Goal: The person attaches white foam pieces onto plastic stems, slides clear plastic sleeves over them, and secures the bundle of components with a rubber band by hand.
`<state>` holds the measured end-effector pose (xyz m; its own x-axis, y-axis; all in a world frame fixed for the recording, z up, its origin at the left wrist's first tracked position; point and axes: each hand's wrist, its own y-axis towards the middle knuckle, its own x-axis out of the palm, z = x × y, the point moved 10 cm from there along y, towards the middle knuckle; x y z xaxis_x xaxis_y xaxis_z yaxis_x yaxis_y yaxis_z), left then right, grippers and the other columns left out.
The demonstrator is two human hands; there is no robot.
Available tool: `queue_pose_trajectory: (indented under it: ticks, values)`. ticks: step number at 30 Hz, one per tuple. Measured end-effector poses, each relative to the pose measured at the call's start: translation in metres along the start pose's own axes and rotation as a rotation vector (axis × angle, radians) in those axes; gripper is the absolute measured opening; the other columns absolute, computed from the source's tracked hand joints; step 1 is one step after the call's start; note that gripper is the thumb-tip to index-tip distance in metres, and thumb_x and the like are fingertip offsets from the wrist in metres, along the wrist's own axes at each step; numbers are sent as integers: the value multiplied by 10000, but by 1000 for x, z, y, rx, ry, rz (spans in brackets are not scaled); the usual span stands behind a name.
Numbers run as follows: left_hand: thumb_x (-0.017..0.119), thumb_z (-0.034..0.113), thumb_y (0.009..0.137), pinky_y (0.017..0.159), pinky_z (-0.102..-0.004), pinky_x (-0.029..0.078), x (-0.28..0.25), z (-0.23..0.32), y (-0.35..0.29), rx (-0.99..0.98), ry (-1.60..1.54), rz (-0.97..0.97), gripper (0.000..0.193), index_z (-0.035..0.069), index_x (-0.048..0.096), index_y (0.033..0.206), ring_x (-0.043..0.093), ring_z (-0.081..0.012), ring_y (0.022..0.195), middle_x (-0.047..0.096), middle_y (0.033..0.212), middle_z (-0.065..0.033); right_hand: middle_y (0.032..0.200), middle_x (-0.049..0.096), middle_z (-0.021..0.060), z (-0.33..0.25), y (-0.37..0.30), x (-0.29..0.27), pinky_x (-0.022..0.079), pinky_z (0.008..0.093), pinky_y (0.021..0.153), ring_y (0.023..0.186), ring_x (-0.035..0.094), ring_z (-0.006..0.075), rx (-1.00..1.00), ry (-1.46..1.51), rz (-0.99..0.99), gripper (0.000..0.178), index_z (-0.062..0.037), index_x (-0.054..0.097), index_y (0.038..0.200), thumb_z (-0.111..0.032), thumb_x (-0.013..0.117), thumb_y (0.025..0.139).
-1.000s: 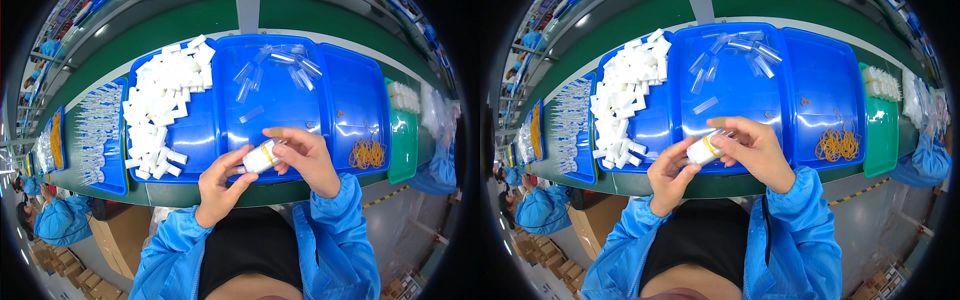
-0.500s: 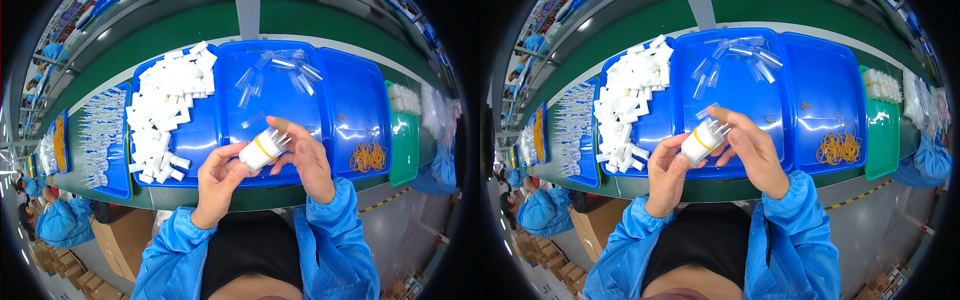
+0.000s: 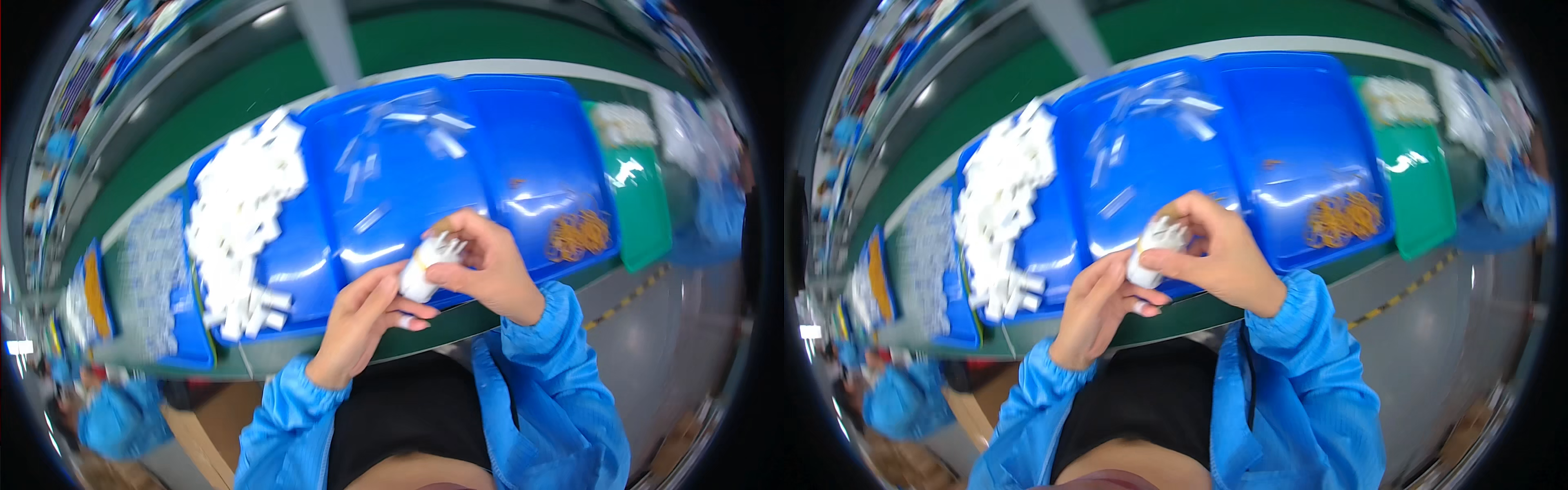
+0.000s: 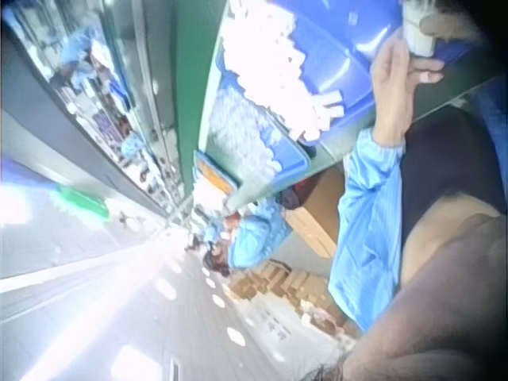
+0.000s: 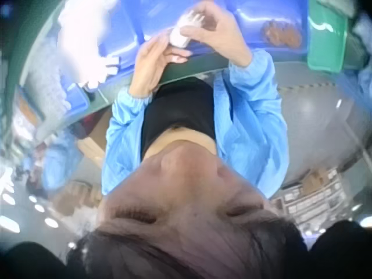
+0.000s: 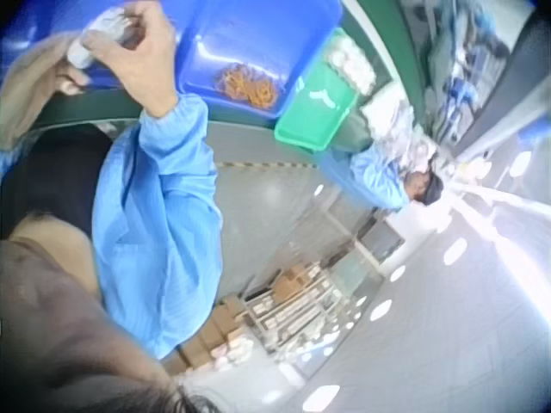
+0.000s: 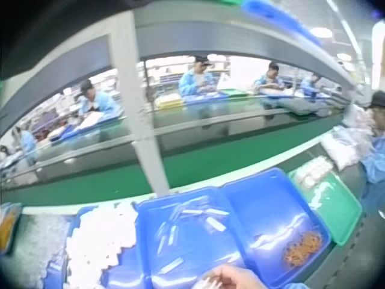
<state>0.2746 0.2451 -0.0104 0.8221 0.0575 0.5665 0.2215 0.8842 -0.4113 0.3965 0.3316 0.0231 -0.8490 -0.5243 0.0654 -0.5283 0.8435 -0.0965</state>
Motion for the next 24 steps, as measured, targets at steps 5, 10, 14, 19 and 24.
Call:
queue_pose_trajectory:
  ticks: [5,10,14,19,24]
  values:
    - [543,205,1048,787,-362,595,-39,41,-23,327,333,281,385,-45,532,1341,692,-249,979,637,1227,-195,983,674,71,-70,-1,-124,538,285,714,823,649,139,-307,-488,539,522,-52,609,1206,-187,868,774]
    - [565,200,1037,779,-330,588,-43,58,-30,413,342,355,311,-29,585,1247,688,-209,935,674,1111,-148,1066,706,158,-94,-94,-343,553,326,754,867,683,198,-378,-903,1260,546,-14,609,1216,-274,850,801]
    - [571,197,1034,782,-320,585,-60,67,-41,473,359,441,292,-24,595,1223,685,-195,920,670,1084,-132,1100,709,197,-40,-124,-448,541,401,864,974,695,287,-38,-955,1487,636,-19,604,1231,-376,856,770]
    - [569,148,1026,772,-338,574,-87,87,-74,601,404,616,242,-41,611,1173,693,-217,893,687,1037,-149,1172,681,234,-13,-71,-490,504,452,962,1117,651,381,-7,-1118,1433,637,-25,606,1246,-398,830,779]
    - [590,40,1004,856,-329,572,-90,111,-106,686,528,625,180,-37,648,1155,707,-211,938,700,1063,-144,999,708,297,29,-48,-582,539,519,826,911,675,474,109,-1631,1039,536,49,706,996,-472,728,871]
